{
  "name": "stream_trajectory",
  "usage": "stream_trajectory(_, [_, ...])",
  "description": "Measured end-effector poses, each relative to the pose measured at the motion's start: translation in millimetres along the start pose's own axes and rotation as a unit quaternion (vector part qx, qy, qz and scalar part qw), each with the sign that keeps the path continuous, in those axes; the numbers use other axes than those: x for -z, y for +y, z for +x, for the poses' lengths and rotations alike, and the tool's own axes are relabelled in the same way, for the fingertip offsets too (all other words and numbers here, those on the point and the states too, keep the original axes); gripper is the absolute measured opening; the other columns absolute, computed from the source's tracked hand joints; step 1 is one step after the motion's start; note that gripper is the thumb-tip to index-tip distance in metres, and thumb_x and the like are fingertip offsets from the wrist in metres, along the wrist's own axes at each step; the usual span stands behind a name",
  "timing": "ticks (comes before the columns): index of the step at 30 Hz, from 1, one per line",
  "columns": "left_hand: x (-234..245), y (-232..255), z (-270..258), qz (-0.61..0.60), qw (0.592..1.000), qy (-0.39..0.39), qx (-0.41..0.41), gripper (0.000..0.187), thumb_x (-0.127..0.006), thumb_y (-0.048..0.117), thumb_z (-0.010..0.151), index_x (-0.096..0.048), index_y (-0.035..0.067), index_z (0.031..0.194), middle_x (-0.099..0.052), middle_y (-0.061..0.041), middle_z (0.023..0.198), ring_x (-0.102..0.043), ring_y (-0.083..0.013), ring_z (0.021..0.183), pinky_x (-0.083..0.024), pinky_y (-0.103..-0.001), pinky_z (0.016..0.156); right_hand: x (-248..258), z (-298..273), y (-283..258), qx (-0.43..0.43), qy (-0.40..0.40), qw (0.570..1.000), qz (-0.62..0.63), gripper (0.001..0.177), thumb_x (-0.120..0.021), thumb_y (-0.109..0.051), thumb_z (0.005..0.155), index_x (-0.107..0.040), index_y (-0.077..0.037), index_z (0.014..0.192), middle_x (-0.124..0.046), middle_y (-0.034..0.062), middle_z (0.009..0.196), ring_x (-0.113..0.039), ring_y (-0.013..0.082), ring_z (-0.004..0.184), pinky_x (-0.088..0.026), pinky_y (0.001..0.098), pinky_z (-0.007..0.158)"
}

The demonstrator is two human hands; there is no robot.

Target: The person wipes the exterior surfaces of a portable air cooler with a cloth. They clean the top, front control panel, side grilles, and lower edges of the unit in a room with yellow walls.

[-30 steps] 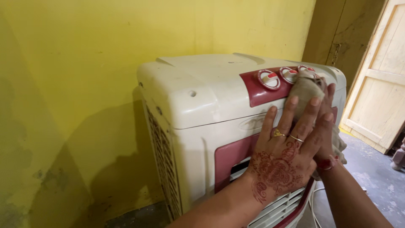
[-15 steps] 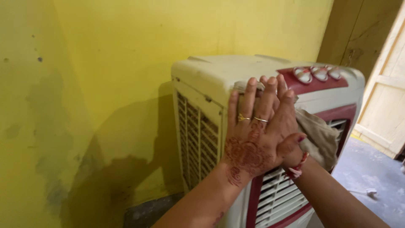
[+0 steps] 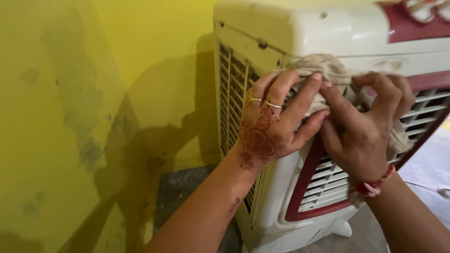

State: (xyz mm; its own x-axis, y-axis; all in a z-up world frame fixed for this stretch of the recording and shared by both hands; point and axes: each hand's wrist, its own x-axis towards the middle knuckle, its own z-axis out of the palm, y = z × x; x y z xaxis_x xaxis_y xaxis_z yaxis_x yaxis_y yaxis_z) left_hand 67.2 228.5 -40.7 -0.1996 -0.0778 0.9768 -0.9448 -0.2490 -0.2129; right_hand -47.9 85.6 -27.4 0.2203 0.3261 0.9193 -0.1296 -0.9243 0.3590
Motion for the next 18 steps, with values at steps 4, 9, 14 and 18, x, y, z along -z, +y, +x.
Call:
stream_trajectory(4, [-7.8, 8.1, -41.3, 0.002, 1.000, 0.007, 0.022, 0.043, -0.075, 0.030, 0.108, -0.061, 0.014, 0.145, -0.049, -0.008, 0.136, -0.052, -0.0263, 0.126, -0.050, -0.039, 0.108, -23.9, -48.6, -10.6, -0.040, 0.002, 0.997, 0.062, 0.033, -0.076, -0.004, 0.097, -0.077, -0.002, 0.130, -0.050, 0.0147, 0.125, -0.046, 0.0290, 0.116, -0.036, 0.0394, 0.096])
stream_trajectory(9, [-16.7, 39.6, -133.0, -0.002, 0.996, -0.006, 0.090, 0.038, -0.075, 0.030, 0.101, -0.064, 0.017, 0.134, -0.048, -0.012, 0.132, -0.055, -0.0319, 0.127, -0.055, -0.045, 0.111, -38.7, -134.2, -44.6, -0.083, 0.014, 0.987, 0.133, 0.025, -0.074, -0.006, 0.097, -0.076, -0.005, 0.122, -0.049, 0.0164, 0.126, -0.044, 0.0307, 0.114, -0.036, 0.0432, 0.095])
stream_trajectory(14, [-9.8, 71.2, -225.1, -0.031, 0.988, -0.070, 0.132, 0.041, -0.077, 0.026, 0.095, -0.059, 0.014, 0.130, -0.048, -0.012, 0.128, -0.058, -0.0354, 0.120, -0.057, -0.051, 0.102, -53.4, -217.1, -78.9, -0.079, -0.018, 0.984, 0.160, 0.022, -0.076, -0.009, 0.085, -0.075, -0.012, 0.107, -0.051, 0.0130, 0.117, -0.049, 0.0293, 0.108, -0.038, 0.0466, 0.094])
stream_trajectory(18, [6.1, 93.5, -271.8, -0.034, 0.976, -0.132, 0.170, 0.041, -0.080, 0.016, 0.092, -0.060, 0.009, 0.127, -0.050, -0.016, 0.126, -0.060, -0.0403, 0.118, -0.058, -0.051, 0.096, -58.5, -269.8, -95.8, -0.064, -0.047, 0.986, 0.147, 0.029, -0.074, -0.009, 0.081, -0.070, -0.021, 0.107, -0.052, 0.0115, 0.119, -0.050, 0.0334, 0.111, -0.041, 0.0490, 0.093])
